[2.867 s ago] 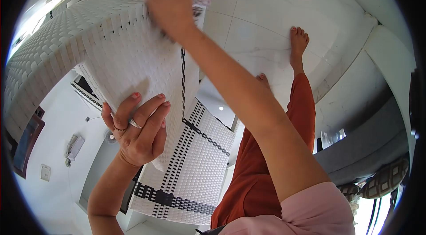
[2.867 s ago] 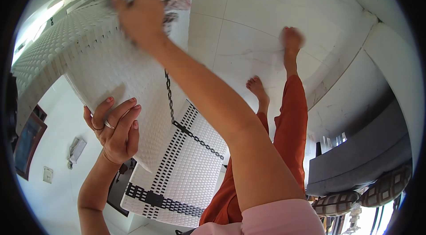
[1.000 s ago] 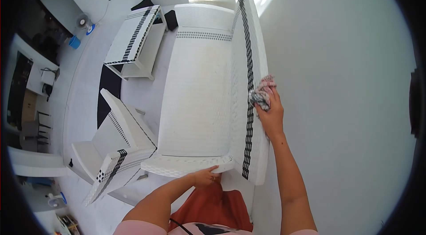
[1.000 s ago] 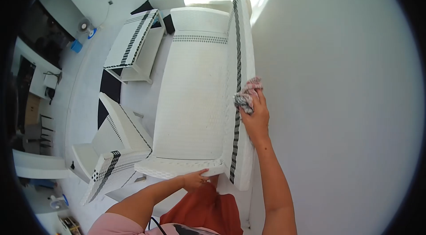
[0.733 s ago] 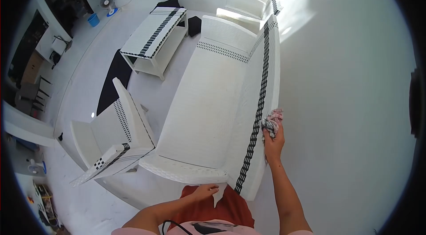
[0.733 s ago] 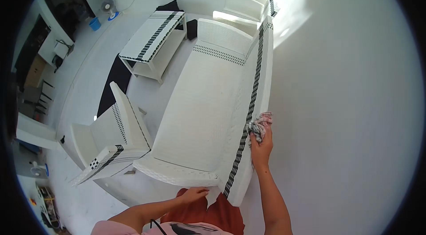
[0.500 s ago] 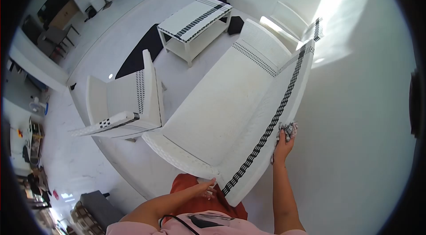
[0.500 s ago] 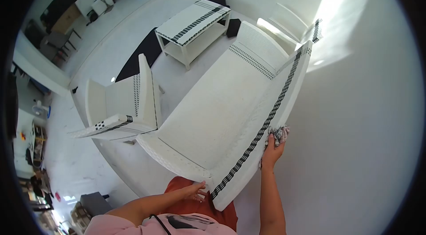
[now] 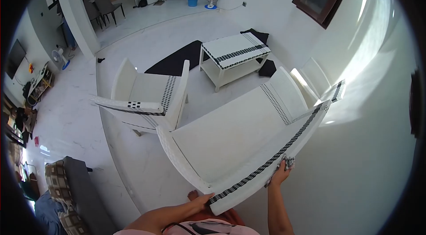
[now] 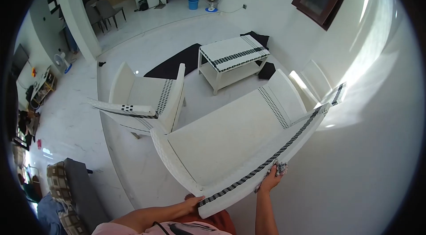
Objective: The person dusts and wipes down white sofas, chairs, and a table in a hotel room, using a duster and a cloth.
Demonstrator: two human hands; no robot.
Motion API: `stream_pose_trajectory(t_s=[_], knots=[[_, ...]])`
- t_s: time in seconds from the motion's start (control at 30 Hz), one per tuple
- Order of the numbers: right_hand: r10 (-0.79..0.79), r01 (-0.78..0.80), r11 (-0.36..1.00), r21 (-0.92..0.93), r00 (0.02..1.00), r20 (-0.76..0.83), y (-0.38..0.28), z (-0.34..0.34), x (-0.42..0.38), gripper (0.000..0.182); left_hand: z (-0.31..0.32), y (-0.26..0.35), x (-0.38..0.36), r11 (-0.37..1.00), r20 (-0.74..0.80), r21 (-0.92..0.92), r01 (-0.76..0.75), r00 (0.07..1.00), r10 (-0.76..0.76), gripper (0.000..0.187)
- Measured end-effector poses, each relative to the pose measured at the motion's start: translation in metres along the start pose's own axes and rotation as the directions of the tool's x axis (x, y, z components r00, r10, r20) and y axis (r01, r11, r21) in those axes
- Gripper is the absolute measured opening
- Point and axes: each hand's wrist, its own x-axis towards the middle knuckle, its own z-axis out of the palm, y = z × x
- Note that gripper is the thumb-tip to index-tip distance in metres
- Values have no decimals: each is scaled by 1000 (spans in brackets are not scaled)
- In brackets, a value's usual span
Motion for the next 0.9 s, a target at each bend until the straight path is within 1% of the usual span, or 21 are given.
stream_pose_trajectory(t_s=[0.07, 0.1, 0.13, 0.2, 0.23, 0.27, 0.33, 0.37, 0.4, 0.47, 0.53, 0.6, 0.63, 0.7, 0.73, 0.77, 0.8, 0.83, 0.87, 0.9], knots=[[10, -10, 1000, -17, 1000, 20, 5, -2, -4, 44, 11, 8, -22, 1000, -75, 11, -4, 997, 4, 44], [11, -10, 1000, -29, 1000, 24, 5, -3, -1, 44, 6, 6, -13, 1000, -64, 14, -9, 998, 9, 44], [3, -3, 1000, -25, 1000, 20, 5, -5, 1, 44, -4, 2, -1, 998, -35, 37, -52, 998, 54, 44], [18, -17, 1000, -9, 996, 88, 8, -9, -2, 43, -35, 1, 33, 987, 20, 93, -130, 991, 129, 44], [30, -29, 1000, -9, 993, 115, 10, -15, -4, 43, -51, 4, 50, 987, 22, 108, -118, 993, 116, 44], [36, -35, 999, -19, 995, 91, 7, -22, -4, 43, -69, 6, 68, 986, 8, 116, -120, 993, 120, 44], [101, -93, 994, -51, 975, 200, -8, -25, 2, 39, -92, 6, 89, 984, -25, 139, -109, 993, 113, 46], [126, -122, 992, -31, 975, 181, -1, -27, 11, 37, -93, 3, 86, 983, -36, 166, -82, 995, 89, 46], [149, -151, 989, -5, 975, 162, 6, -27, 24, 35, -88, 5, 72, 982, -63, 143, -126, 989, 136, 45], [124, -123, 992, -17, 983, 134, 2, -20, 54, 33, -63, 9, 27, 971, -122, 86, -223, 965, 233, 43], [215, -214, 977, -19, 973, 89, 13, -12, 110, 34, -42, 9, -13, 969, -142, 130, -208, 964, 226, 43], [109, -107, 994, -38, 993, 41, 27, 6, 171, 35, -10, 13, -40, 960, -155, 176, -216, 957, 244, 46], [111, -108, 993, -55, 992, 59, 27, 15, 202, 36, -4, 17, -46, 964, -192, 164, -208, 952, 238, 46], [158, -151, 986, -76, 984, 84, 43, 7, 231, 37, -13, 11, -57, 986, -210, 29, -166, 963, 168, 43], [146, -143, 989, -48, 987, 63, 48, 7, 247, 36, -7, 11, -57, 987, -200, -41, -158, 969, 147, 42], [134, -133, 991, -14, 990, 39, 54, 10, 261, 36, -2, 9, -61, 985, -222, -46, -169, 963, 155, 42], [153, -153, 988, -4, 987, 51, 60, 10, 273, 36, 11, 9, -74, 980, -243, -80, -184, 957, 160, 44], [239, -259, 947, 190, 963, 124, 65, 8, 278, 36, 24, 10, -87, 973, -264, -118, -198, 951, 162, 47], [310, -369, 857, 361, 927, 211, 72, 6, 280, 36, 31, 8, -94, 964, -284, -161, -210, 946, 159, 51], [322, -387, 851, 354, 918, 231, 64, 13, 279, 36, 34, 7, -93, 959, -299, -178, -220, 941, 160, 51]])
